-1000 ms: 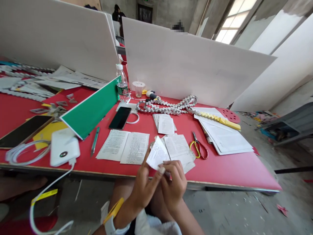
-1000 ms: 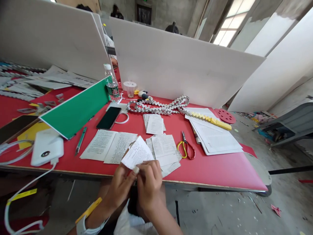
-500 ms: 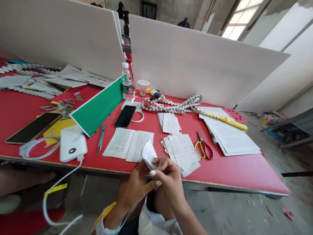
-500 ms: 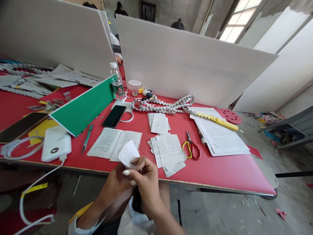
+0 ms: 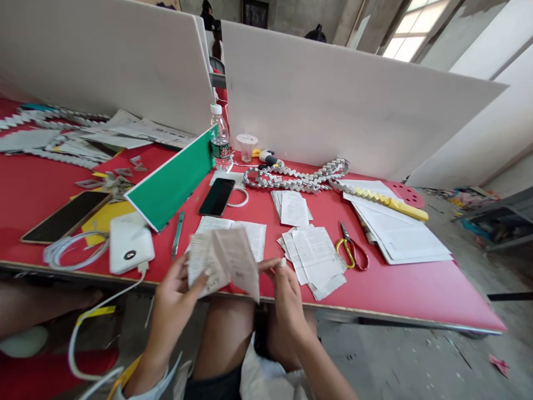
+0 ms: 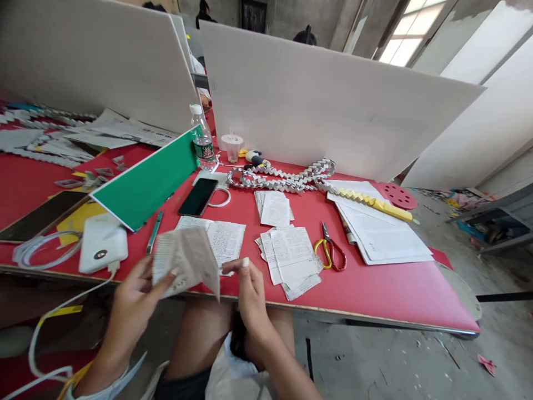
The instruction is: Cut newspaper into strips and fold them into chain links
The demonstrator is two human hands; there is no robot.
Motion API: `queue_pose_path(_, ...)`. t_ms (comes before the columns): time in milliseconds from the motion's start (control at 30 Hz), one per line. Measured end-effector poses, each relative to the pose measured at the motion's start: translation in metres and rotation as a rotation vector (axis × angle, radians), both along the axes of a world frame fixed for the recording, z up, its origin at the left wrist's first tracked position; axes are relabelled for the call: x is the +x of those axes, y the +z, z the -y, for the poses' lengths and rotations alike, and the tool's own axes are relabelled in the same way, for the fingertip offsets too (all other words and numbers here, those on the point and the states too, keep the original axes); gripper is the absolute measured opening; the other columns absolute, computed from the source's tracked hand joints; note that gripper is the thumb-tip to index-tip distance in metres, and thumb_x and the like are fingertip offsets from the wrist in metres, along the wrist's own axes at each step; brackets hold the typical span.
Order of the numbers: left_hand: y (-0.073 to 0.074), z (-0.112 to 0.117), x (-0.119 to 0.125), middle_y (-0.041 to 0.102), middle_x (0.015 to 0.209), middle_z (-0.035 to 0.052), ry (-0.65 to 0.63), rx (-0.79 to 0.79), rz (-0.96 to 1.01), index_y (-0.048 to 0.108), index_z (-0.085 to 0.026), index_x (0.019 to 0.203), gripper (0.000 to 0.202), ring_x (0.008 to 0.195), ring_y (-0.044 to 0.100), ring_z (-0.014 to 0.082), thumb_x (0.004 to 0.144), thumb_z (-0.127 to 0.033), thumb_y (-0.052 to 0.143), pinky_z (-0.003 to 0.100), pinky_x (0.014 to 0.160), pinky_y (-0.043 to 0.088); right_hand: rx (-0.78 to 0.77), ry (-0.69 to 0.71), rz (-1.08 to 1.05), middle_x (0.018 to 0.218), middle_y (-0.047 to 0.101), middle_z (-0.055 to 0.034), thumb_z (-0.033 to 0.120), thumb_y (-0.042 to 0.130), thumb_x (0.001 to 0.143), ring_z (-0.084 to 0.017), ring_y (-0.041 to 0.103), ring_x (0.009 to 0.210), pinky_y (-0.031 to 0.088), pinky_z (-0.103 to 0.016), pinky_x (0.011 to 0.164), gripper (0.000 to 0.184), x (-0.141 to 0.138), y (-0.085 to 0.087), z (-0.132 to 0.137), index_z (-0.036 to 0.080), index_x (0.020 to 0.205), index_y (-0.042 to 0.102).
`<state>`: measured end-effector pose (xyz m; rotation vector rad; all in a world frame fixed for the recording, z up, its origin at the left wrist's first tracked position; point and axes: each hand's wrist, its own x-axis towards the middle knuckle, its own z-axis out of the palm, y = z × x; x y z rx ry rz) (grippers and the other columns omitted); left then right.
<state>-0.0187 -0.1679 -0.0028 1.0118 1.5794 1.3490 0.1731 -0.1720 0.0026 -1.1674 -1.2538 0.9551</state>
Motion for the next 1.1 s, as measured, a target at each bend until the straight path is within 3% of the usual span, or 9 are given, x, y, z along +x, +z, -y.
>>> queue_pose_path(67, 0.007, -0.003, -0.016, 0.066, 0.113, 0.0093, 0.168, 0.057, 0.000, 0.050, -0.020, 0.128, 0.068, 0.097, 0.065, 0.0243, 0.067, -0.038, 0.075, 0.036, 0.083, 0.055, 0.134, 0.076, 0.385, 0.111, 0.061, -0.0125, 0.044, 0.048, 0.089, -0.025, 0.057, 0.106, 0.047, -0.040, 0.089, 0.035, -0.003, -0.008, -0.012, 0.019, 0.112, 0.057)
queue_pose_path(133, 0.016, -0.004, -0.028, 0.063, 0.120, 0.0067, 0.265, 0.105, 0.000, 0.048, -0.025, 0.131, 0.071, 0.105, 0.062, 0.0241, 0.066, -0.034, 0.076, 0.039, 0.090, 0.052, 0.268, 0.163, 0.775, 0.127, 0.053, -0.0166, 0.044, 0.060, 0.082, -0.031, 0.047, 0.121, 0.041, -0.047, 0.097, 0.054, -0.008, -0.017, -0.022, 0.018, 0.128, 0.047)
queue_pose_path(200, 0.024, -0.004, -0.036, 0.062, 0.123, 0.0018, 0.286, 0.128, 0.007, 0.049, -0.030, 0.130, 0.069, 0.111, 0.059, 0.0231, 0.066, -0.032, 0.077, 0.042, 0.096, 0.048, 0.367, 0.238, 1.031, 0.125, 0.054, -0.0183, 0.040, 0.060, 0.083, -0.032, 0.045, 0.123, 0.041, -0.049, 0.098, 0.053, -0.014, -0.026, -0.030, 0.015, 0.128, 0.046)
queue_pose_path(333, 0.032, -0.005, -0.041, 0.062, 0.123, -0.0034, 0.273, 0.161, 0.041, 0.053, -0.036, 0.125, 0.066, 0.117, 0.055, 0.0221, 0.065, -0.035, 0.079, 0.043, 0.104, 0.041, 0.459, 0.278, 1.257, 0.116, 0.060, -0.0186, 0.017, 0.045, 0.091, -0.028, 0.052, 0.117, 0.048, -0.040, 0.091, 0.027, -0.019, -0.034, -0.032, 0.010, 0.115, 0.054)
queue_pose_path(500, 0.033, -0.009, -0.040, 0.062, 0.123, -0.0015, 0.343, 0.148, 0.068, 0.056, -0.030, 0.122, 0.067, 0.113, 0.058, 0.0229, 0.059, -0.032, 0.082, 0.045, 0.104, 0.041, 0.496, 0.273, 1.335, 0.115, 0.061, -0.0185, 0.009, 0.044, 0.089, -0.028, 0.054, 0.116, 0.050, -0.040, 0.091, 0.023, -0.015, -0.034, -0.028, 0.009, 0.107, 0.058)
queue_pose_path(700, 0.035, -0.009, -0.044, 0.064, 0.120, -0.0063, 0.392, 0.197, 0.034, 0.060, -0.031, 0.115, 0.052, 0.109, 0.060, 0.0190, 0.066, -0.026, 0.077, 0.045, 0.103, 0.041, 0.433, 0.234, 1.181, 0.118, 0.060, -0.0208, 0.034, 0.055, 0.087, -0.032, 0.051, 0.119, 0.046, -0.046, 0.096, 0.031, -0.017, -0.038, -0.023, 0.008, 0.104, 0.058)
queue_pose_path(900, 0.030, -0.009, -0.050, 0.065, 0.118, 0.0034, 0.414, 0.277, 0.100, 0.061, -0.022, 0.115, 0.057, 0.106, 0.062, 0.0194, 0.061, -0.017, 0.078, 0.038, 0.101, 0.045, 0.510, 0.214, 1.254, 0.118, 0.059, -0.0228, 0.016, 0.045, 0.091, -0.031, 0.051, 0.119, 0.047, -0.047, 0.093, 0.021, -0.017, -0.042, -0.023, 0.007, 0.103, 0.059)
queue_pose_path(1100, 0.024, -0.010, -0.052, 0.063, 0.121, 0.0050, 0.408, 0.262, 0.101, 0.059, -0.022, 0.120, 0.057, 0.110, 0.060, 0.0211, 0.065, -0.014, 0.074, 0.038, 0.100, 0.045, 0.571, 0.224, 1.285, 0.116, 0.060, -0.0211, 0.010, 0.044, 0.090, -0.030, 0.051, 0.118, 0.048, -0.045, 0.092, 0.021, -0.017, -0.041, -0.020, 0.007, 0.104, 0.060)
